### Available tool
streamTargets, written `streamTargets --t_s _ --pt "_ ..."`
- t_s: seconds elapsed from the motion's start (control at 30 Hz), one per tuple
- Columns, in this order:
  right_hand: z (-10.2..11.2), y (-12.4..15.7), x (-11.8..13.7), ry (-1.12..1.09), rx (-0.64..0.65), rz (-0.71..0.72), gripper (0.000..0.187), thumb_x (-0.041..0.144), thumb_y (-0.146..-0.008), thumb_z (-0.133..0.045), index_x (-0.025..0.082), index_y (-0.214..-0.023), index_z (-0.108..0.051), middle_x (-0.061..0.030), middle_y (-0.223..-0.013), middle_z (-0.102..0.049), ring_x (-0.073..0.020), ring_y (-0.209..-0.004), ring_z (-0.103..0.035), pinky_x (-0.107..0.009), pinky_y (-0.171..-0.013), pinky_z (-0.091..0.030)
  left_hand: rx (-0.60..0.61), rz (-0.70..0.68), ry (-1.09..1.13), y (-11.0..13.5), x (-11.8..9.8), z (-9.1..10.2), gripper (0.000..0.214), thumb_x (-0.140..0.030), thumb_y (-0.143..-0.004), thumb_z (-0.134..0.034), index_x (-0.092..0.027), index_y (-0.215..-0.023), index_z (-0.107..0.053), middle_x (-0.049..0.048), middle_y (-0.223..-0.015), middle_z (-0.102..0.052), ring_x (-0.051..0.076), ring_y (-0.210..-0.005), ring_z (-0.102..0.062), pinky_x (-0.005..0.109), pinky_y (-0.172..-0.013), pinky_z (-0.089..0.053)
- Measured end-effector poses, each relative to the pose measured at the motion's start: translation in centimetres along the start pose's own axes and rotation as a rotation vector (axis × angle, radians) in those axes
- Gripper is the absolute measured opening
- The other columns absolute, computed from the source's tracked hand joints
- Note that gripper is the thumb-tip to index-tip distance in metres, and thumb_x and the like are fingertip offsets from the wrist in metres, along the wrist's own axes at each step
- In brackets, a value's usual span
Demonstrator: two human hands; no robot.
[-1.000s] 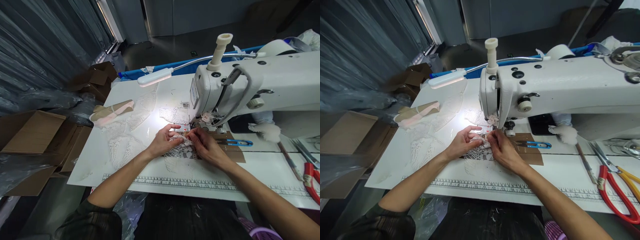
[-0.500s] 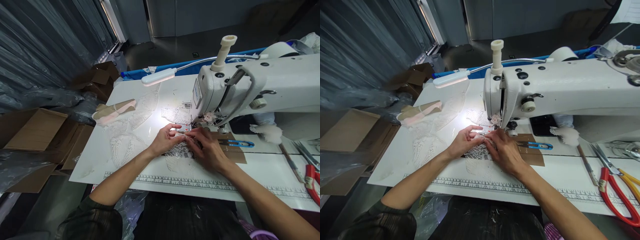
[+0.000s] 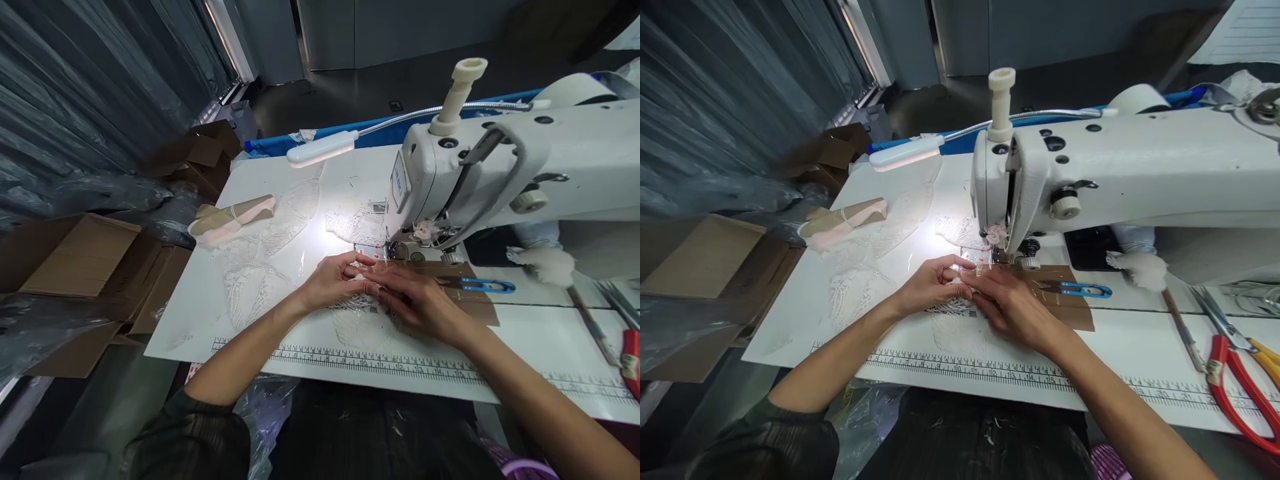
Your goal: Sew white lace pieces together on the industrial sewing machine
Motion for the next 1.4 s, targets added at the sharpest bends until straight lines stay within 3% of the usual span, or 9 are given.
streamTargets --t_s 0.1,0.3,0.43,0.7,0.97,1.1,1.2,1.3,1.4 --pt "0.8 -0.1 -0.2 -0.123 -0.041 -0.069 0.026 0.025 -0.093 -0.048 0.026 -0.114 -0.064 -0.0053 -0.102 -0.069 -0.0214 -0.098 -0.064 -0.037 -0.084 -0.051 0.055 -0.044 -0.049 0.2 -0.4 -0.1 0.053 -0.030 -0.072 -0.077 -0.015 -0.119 -0.058 0.0056 -0.083 -0.072 0.017 -0.077 -0.069 0.030 -0.072 -0.053" --pt "1.3 0.0 -1.7 -0.207 -0.092 -0.351 0.025 0.036 -0.093 -0.048 0.020 -0.086 -0.066 -0.0011 -0.070 -0.062 -0.0144 -0.062 -0.054 -0.029 -0.057 -0.043 -0.064 -0.102 -0.109 0.3 -1.4 0.6 0.042 -0.030 -0.083 -0.068 -0.012 -0.118 -0.056 0.0104 -0.095 -0.071 0.017 -0.085 -0.069 0.029 -0.072 -0.054" --pt "1.2 0.1 -1.8 -0.225 -0.119 -0.346 0.022 0.037 -0.090 -0.054 0.020 -0.094 -0.066 -0.0027 -0.078 -0.065 -0.0149 -0.067 -0.057 -0.030 -0.059 -0.043 -0.036 -0.119 -0.150 0.4 -1.5 0.3 0.039 -0.028 -0.084 -0.065 -0.014 -0.120 -0.056 0.0108 -0.099 -0.071 0.018 -0.090 -0.068 0.030 -0.075 -0.055" --pt "1.0 0.1 -0.9 -0.095 -0.140 -0.139 0.017 0.026 -0.089 -0.055 0.021 -0.103 -0.063 -0.0051 -0.093 -0.069 -0.0182 -0.084 -0.063 -0.034 -0.073 -0.049 -0.040 -0.140 -0.143 0.4 -1.1 -0.1 0.042 -0.029 -0.083 -0.067 -0.013 -0.119 -0.055 0.0095 -0.098 -0.071 0.019 -0.092 -0.069 0.033 -0.081 -0.056" --pt "0.3 0.0 -0.3 -0.004 -0.143 -0.072 0.011 0.019 -0.089 -0.048 0.019 -0.099 -0.055 -0.0052 -0.086 -0.062 -0.0161 -0.074 -0.060 -0.030 -0.065 -0.049 -0.050 -0.204 -0.282 0.7 -2.1 -0.5 0.039 -0.023 -0.082 -0.063 -0.015 -0.119 -0.055 0.0052 -0.089 -0.069 0.015 -0.080 -0.067 0.029 -0.073 -0.056" --pt "-0.1 -0.1 -0.1 -0.003 -0.155 -0.100 0.011 0.019 -0.090 -0.044 0.019 -0.097 -0.053 -0.0085 -0.091 -0.061 -0.0193 -0.080 -0.060 -0.034 -0.069 -0.050 -0.033 -0.233 -0.354 0.7 -2.4 -0.7 0.039 -0.022 -0.081 -0.062 -0.015 -0.119 -0.055 0.0029 -0.083 -0.068 0.014 -0.078 -0.066 0.029 -0.071 -0.055" --pt "0.0 -0.1 -0.4 -0.152 -0.116 -0.161 0.015 0.025 -0.092 -0.047 0.020 -0.104 -0.053 -0.0080 -0.095 -0.062 -0.0189 -0.081 -0.060 -0.036 -0.073 -0.051 -0.044 -0.250 -0.360 0.8 -2.6 -0.5 0.039 -0.022 -0.081 -0.063 -0.016 -0.118 -0.055 0.0030 -0.084 -0.069 0.014 -0.077 -0.067 0.029 -0.071 -0.056" --pt "0.1 0.4 -1.7 -0.424 -0.035 -0.339 0.035 0.042 -0.092 -0.051 0.023 -0.121 -0.050 -0.0082 -0.108 -0.062 -0.0198 -0.092 -0.061 -0.036 -0.079 -0.052 -0.095 -0.299 -0.329 1.0 -3.1 0.0 0.039 -0.025 -0.083 -0.064 -0.016 -0.119 -0.055 0.0050 -0.088 -0.071 0.015 -0.080 -0.068 0.030 -0.073 -0.057" --pt "0.4 0.8 -2.7 -0.531 -0.007 -0.507 0.040 0.053 -0.095 -0.040 0.024 -0.114 -0.059 -0.0064 -0.096 -0.064 -0.0200 -0.089 -0.060 -0.034 -0.075 -0.051 -0.176 -0.360 -0.340 1.3 -3.6 0.5 0.036 -0.026 -0.083 -0.065 -0.017 -0.117 -0.057 0.0062 -0.091 -0.072 0.016 -0.085 -0.069 0.031 -0.076 -0.057"
Point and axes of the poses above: each hand's wrist, its own y-axis away from the middle knuckle, its own z-axis out of the back of the hand, x = y × z, the point moved 7 cm from there along -y, towards the middle knuckle
